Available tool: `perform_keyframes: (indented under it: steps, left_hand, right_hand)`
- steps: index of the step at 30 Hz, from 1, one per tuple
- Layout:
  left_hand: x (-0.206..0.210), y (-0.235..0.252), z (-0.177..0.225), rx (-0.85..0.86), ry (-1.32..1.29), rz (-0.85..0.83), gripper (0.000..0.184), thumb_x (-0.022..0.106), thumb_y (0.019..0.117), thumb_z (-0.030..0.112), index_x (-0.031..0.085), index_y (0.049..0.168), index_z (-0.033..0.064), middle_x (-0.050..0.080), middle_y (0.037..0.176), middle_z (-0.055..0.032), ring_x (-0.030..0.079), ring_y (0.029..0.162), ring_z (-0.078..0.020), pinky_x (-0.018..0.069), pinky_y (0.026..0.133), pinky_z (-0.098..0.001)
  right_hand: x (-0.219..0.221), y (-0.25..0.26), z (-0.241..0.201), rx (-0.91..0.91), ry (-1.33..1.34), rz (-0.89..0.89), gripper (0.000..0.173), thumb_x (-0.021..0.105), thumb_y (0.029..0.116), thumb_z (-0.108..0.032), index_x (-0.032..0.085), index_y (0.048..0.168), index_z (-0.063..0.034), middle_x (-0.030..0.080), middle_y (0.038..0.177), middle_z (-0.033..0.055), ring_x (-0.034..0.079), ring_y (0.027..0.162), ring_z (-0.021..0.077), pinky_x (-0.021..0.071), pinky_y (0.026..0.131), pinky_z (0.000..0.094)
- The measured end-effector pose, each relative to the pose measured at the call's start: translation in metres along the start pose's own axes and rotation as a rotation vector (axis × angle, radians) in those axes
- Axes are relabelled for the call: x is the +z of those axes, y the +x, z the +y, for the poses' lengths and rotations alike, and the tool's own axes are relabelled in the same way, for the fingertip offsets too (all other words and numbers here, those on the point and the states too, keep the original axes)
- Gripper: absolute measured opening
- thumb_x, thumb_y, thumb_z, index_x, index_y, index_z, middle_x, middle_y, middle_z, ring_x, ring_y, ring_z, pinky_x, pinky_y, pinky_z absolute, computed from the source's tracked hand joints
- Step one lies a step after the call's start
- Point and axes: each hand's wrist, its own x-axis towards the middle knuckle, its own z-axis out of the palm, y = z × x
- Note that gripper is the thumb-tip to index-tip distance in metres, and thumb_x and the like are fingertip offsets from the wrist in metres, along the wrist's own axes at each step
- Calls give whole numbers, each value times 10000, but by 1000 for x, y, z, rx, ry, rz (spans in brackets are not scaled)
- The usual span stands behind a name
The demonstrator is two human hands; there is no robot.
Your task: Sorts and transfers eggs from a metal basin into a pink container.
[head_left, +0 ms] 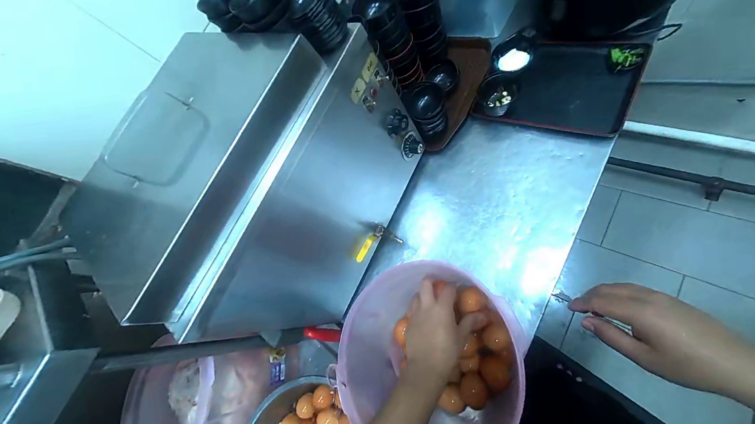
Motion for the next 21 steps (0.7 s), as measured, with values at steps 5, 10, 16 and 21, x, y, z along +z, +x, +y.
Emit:
perform_keyframes:
  steps: [5,10,16,21]
  left_hand:
    - [-14,-16,0,-79,-42,67,598,702,930,492,563,1440,215,422,1568,-143,598,1258,-338,539,1004,-505]
    - [-19,-37,-5,-234,-596,124,236,690,957,298,713,1110,120,692,1039,-52,680,920,-172,584,828,-403]
    - [-5,-45,13,-223,-940,-274,400,633,895,107,609,1291,60,665,1178,-128,660,1043,-215,562,888,-410]
    - [19,-46,24,274,-155,-319,379,640,962,164,610,1332,86,580,1337,-204,560,1270,-384,496,1035,-573]
  right_hand:
    - [-1,-6,12,7,-58,-58,396,443,1055,-401,725,1214,-174,734,1155,22,698,1088,209,570,964,447]
    - [-3,-15,25,59,-67,-79,404,443,1050,-406,730,1216,-174,735,1147,30,705,1062,221,574,949,467]
    - [-5,-10,35,51,-88,-146,422,445,1039,-414,725,1233,-165,733,1154,51,706,1050,253,573,936,500]
    - [-5,-7,37,40,-105,-198,406,478,1033,-394,717,1253,-151,733,1176,58,707,1068,259,565,963,497]
